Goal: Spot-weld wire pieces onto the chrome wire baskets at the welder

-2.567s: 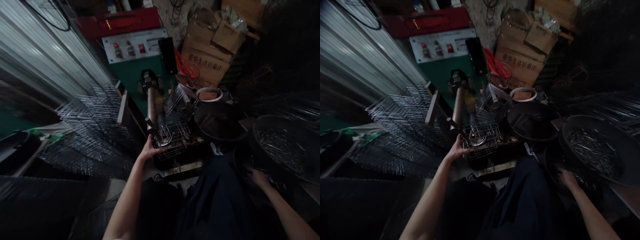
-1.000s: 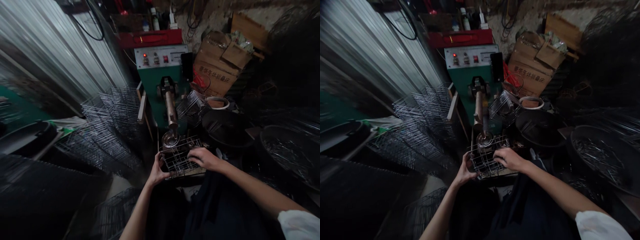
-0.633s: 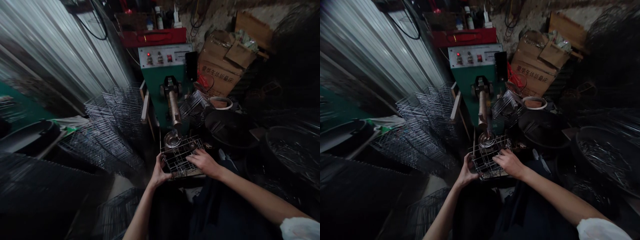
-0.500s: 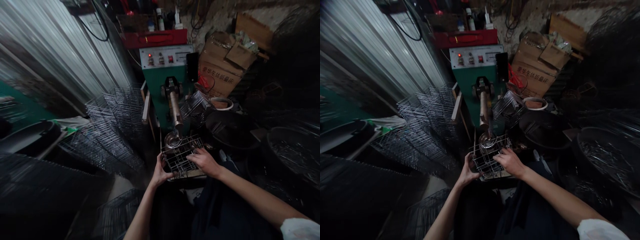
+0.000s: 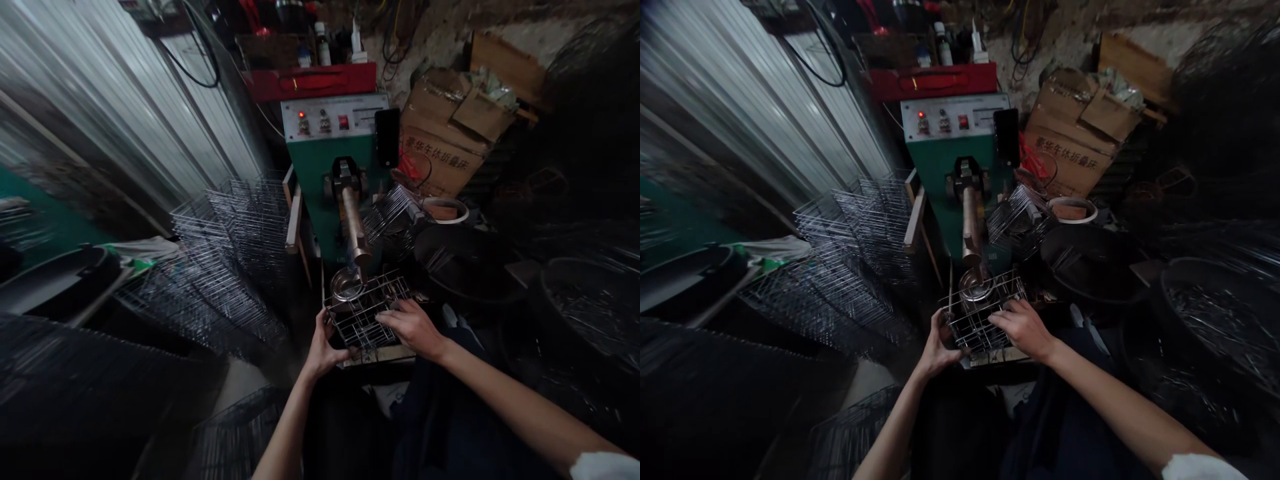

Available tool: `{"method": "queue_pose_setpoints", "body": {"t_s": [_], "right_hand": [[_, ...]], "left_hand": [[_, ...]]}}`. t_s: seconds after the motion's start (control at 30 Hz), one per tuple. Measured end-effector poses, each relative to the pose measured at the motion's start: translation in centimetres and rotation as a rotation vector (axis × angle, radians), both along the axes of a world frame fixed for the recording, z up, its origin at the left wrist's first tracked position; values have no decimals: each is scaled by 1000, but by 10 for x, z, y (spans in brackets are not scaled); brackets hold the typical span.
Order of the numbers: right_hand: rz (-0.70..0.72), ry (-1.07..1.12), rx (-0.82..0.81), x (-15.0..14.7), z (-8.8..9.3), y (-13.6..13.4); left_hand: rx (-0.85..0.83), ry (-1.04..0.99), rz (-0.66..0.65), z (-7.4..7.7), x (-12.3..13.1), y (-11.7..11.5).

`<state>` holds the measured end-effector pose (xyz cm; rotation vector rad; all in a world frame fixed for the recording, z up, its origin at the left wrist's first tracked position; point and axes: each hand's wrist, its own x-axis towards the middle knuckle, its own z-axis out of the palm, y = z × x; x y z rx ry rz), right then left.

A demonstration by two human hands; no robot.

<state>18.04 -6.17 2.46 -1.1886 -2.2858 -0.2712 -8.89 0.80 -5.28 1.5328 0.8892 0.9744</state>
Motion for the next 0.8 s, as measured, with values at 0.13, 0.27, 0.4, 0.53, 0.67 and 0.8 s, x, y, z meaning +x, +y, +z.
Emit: {"method": "queue_pose_setpoints", "body": {"t_s": [0.13, 0.27, 0.4, 0.53, 0.67, 0.8], "right_hand": [[-18, -1, 11, 0, 2, 12], [-23, -19, 5, 0, 5, 18], [-19, -21, -58, -2, 10, 19], [-92, 32, -111, -7, 14, 22], [-235, 23, -27, -14, 13, 39], [-305, 46, 13, -17, 11, 53]], "left_hand": [[-5, -12, -7, 4, 2, 11], [-4, -19, 0, 7, 2, 17], [-9, -20, 5, 7, 2, 16], [-30, -29, 14, 7, 3, 19], [-34, -32, 29, 13, 3, 38], [-50, -42, 11, 19, 4, 50]]}}
